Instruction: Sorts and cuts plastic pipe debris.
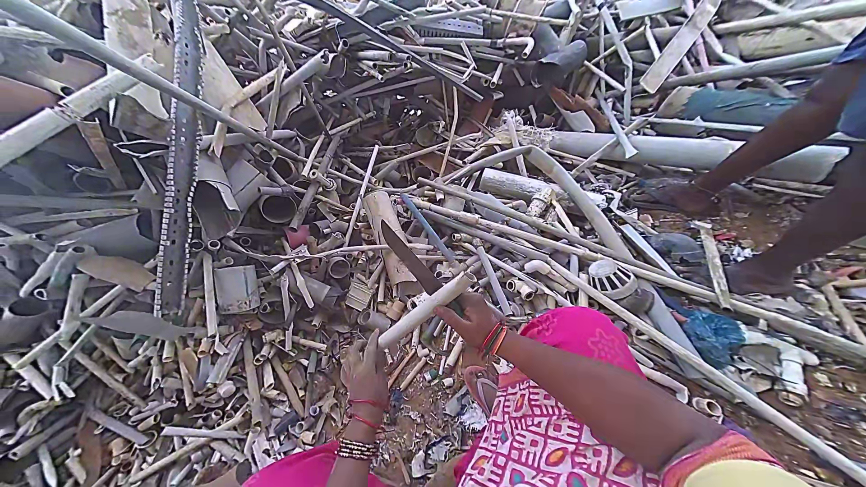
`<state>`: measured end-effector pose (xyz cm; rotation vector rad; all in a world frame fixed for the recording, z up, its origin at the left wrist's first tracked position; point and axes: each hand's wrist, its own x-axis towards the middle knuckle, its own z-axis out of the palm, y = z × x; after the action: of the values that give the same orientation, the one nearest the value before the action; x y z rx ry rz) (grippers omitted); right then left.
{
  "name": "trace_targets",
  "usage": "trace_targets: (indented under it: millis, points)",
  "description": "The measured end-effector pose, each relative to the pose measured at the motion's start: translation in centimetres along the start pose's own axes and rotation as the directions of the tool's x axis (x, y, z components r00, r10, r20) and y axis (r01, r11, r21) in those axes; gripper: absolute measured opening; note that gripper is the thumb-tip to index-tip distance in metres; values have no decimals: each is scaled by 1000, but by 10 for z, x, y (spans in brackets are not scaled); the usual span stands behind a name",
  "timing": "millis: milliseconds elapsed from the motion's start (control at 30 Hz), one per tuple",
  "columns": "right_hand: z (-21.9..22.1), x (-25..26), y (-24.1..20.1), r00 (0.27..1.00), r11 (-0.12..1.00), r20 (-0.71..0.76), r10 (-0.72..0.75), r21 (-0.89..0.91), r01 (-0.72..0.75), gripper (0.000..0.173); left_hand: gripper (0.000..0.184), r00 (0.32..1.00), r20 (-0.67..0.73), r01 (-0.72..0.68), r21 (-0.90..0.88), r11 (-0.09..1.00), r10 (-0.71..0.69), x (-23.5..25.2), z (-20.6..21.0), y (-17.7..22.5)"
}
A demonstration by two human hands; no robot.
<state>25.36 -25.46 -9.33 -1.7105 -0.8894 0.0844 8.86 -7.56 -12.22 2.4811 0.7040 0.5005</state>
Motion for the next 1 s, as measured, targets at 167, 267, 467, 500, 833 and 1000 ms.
trace_targets:
  millis: [167, 267, 467, 500, 833, 1000]
  points:
    - [21, -18, -5, 824, 706, 97, -559, -466, 533, 46, 53, 668, 564, 693, -710, 128, -486, -11, -5, 66]
    - [31, -38, -29, 870, 796, 440, -224, -432, 423, 46, 49, 746, 640, 588, -763, -270, -184, -14, 7, 53]
    - [17, 2, -48, 654, 765, 487, 578, -603, -227, 65, 25, 648, 618, 637, -760, -128, -445, 5, -18, 37]
    - [14, 6, -48, 656, 733, 455, 603, -640, -230, 61, 27, 646, 619, 649, -754, -105, -447, 5, -20, 33]
    - [-6, 55, -17, 743, 556, 314, 591, -826, -94, 56, 63, 829, 497, 388, -180, 904, -257, -6, -17, 23]
    - [-2, 31, -22, 617, 705, 645, 451, -681, 197, 48, 62, 830, 445, 286, 180, 941, -337, 4, -27, 27]
